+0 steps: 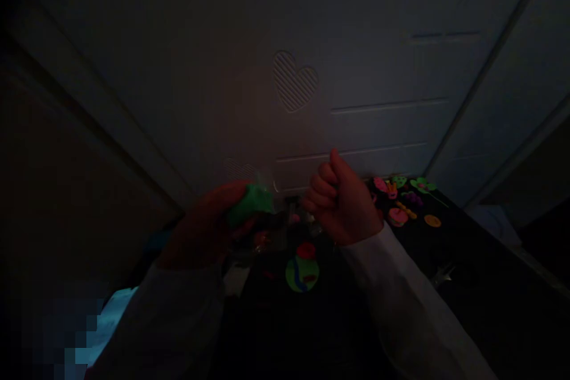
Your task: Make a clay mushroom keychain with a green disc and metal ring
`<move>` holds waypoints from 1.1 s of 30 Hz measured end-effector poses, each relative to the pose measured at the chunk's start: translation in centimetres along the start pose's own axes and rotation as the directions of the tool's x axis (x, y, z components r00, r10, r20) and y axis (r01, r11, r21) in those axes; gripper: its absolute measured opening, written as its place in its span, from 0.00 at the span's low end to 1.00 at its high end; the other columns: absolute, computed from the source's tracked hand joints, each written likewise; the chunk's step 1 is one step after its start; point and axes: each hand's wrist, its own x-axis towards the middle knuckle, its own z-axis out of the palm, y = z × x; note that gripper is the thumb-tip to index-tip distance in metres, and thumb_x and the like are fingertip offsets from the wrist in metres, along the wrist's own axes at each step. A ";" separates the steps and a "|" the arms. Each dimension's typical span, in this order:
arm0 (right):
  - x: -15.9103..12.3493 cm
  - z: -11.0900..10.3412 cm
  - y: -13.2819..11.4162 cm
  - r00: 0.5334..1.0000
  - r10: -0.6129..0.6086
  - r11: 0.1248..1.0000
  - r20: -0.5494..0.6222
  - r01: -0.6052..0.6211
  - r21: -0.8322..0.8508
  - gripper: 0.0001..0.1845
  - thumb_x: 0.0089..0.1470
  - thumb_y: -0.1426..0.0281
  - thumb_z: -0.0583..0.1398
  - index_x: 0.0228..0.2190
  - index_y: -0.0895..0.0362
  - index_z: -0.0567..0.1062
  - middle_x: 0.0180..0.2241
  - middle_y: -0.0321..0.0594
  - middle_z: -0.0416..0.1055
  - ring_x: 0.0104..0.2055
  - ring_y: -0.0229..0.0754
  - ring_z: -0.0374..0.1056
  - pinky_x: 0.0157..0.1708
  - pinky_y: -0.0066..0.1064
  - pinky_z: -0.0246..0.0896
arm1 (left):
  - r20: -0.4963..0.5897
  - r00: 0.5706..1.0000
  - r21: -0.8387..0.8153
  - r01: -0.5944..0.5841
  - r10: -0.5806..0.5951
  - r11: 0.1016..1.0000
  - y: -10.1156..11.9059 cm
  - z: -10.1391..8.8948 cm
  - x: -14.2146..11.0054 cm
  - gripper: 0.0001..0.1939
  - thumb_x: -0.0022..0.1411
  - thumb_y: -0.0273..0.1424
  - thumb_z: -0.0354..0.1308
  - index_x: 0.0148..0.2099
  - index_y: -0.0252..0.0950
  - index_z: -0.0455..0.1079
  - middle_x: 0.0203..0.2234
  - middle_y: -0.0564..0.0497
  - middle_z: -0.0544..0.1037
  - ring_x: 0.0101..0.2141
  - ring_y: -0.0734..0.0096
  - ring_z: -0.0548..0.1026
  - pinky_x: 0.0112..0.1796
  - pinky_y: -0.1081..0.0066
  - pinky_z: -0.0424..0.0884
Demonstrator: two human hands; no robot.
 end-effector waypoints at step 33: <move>-2.7 1.6 -0.6 0.927 -0.292 0.244 0.238 0.312 -0.918 0.14 0.52 0.63 0.58 0.40 0.51 0.75 0.31 0.37 0.74 0.33 0.39 0.68 0.30 0.29 0.60 | -0.047 0.990 0.005 -0.135 0.135 0.991 -0.4 0.0 -0.6 0.17 0.49 0.34 0.63 0.44 0.43 0.69 0.27 0.55 0.77 0.23 0.74 0.75 0.22 0.79 0.71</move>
